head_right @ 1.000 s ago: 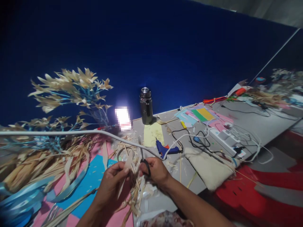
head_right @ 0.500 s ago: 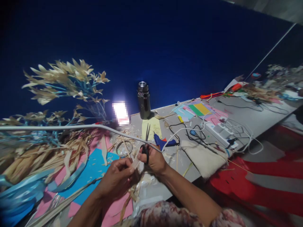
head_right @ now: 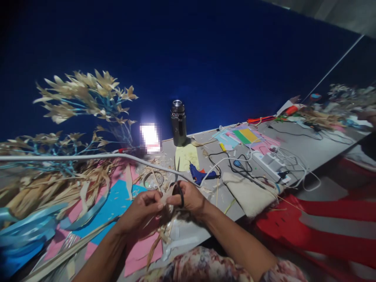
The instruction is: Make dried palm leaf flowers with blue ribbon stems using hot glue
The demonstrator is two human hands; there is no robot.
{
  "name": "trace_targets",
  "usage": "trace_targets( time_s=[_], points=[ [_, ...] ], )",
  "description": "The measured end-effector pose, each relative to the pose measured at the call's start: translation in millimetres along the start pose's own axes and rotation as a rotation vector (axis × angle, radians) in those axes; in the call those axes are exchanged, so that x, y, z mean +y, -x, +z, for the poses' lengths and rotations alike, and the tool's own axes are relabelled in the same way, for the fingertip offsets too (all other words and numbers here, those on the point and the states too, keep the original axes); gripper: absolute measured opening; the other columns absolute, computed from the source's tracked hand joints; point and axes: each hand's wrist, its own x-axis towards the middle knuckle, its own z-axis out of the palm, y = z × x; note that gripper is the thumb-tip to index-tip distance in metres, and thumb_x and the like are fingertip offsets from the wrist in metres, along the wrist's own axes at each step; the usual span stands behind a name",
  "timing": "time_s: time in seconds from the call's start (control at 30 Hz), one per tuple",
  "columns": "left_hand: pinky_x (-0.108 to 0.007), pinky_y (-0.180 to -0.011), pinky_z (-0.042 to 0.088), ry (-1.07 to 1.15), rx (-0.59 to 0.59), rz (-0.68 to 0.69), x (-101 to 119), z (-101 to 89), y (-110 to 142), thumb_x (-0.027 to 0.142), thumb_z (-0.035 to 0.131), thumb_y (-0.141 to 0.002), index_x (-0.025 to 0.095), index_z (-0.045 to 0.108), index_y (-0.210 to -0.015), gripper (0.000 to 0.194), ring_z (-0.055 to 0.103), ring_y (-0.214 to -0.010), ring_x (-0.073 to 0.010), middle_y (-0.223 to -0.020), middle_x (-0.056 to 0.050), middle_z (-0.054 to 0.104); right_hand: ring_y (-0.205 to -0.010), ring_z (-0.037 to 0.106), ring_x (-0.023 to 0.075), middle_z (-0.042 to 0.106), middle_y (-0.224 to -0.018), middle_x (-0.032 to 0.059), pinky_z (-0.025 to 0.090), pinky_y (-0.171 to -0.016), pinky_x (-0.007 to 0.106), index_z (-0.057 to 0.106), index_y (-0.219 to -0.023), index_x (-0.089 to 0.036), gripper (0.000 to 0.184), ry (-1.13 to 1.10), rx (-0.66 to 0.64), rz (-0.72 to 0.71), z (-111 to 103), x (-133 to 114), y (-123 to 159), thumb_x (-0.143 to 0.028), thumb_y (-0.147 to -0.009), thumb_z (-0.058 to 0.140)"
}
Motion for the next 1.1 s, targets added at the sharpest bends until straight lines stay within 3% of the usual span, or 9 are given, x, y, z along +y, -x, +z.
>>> trace_targets(
  time_s=[0.13, 0.3, 0.43, 0.57, 0.73, 1.1],
  points=[
    [-0.028, -0.053, 0.04, 0.029, -0.061, -0.024, -5, -2.2, 2, 0.03, 0.091, -0.064, 0.016, 0.064, -0.061, 0.031, 0.054, -0.05, -0.014, -0.054, -0.001, 0.059, -0.055, 0.046, 0.0086, 0.057, -0.063, -0.0039, 0.033, -0.051, 0.021, 0.063, -0.075, -0.015, 0.043, -0.048, 0.019, 0.023, 6, 4, -2, -0.032, -0.05, 0.094],
    [-0.027, -0.052, 0.04, 0.021, -0.023, 0.023, -3, -5.6, 0, 0.029, 0.092, -0.06, 0.016, 0.063, -0.058, 0.032, 0.053, -0.049, -0.0128, -0.054, 0.0, 0.059, -0.052, 0.041, 0.0069, 0.057, -0.064, -0.0036, 0.031, -0.049, 0.02, 0.064, -0.079, -0.015, 0.044, -0.101, 0.101, -0.022, -14, -6, -3, -0.041, -0.055, 0.09],
    [-0.025, -0.051, 0.041, -0.042, 0.112, 0.08, 0, -8.6, -4, 0.03, 0.091, -0.06, 0.016, 0.064, -0.059, 0.031, 0.053, -0.046, -0.0124, -0.05, -0.001, 0.062, -0.062, 0.055, 0.0123, 0.068, -0.081, 0.0045, 0.042, -0.058, 0.024, 0.066, -0.094, -0.014, 0.049, 0.2, -0.026, -0.016, -26, -4, 14, -0.056, -0.072, 0.079],
    [-0.025, -0.052, 0.043, -0.044, 0.138, 0.119, -2, -10.6, -7, 0.032, 0.09, -0.061, 0.016, 0.065, -0.06, 0.029, 0.056, -0.046, -0.0131, -0.05, 0.0, 0.063, -0.061, 0.048, 0.0111, 0.059, -0.068, -0.0023, 0.036, -0.056, 0.023, 0.067, -0.087, -0.015, 0.033, 0.563, -0.091, 0.117, -22, 5, 29, -0.042, -0.071, 0.08],
    [-0.024, -0.053, 0.043, -0.08, 0.13, 0.129, -2, -10.2, -7, 0.029, 0.087, -0.064, 0.015, 0.067, -0.061, 0.025, 0.054, -0.048, -0.0114, -0.052, 0.0, 0.062, -0.057, 0.038, 0.0086, 0.048, -0.058, -0.0075, 0.024, -0.05, 0.023, 0.067, -0.068, -0.017, 0.015, 0.949, -0.046, 0.093, -11, 7, 26, -0.021, -0.062, 0.079],
    [-0.025, -0.051, 0.042, -0.151, 0.132, 0.115, 1, -10.5, -5, 0.03, 0.084, -0.066, 0.016, 0.063, -0.061, 0.026, 0.054, -0.046, -0.013, -0.05, -0.002, 0.064, -0.051, 0.037, 0.0083, 0.047, -0.052, -0.0068, 0.023, -0.046, 0.022, 0.057, -0.057, -0.017, 0.026, 0.666, -0.065, 0.185, -10, 15, 21, -0.031, -0.062, 0.079]
  ],
)
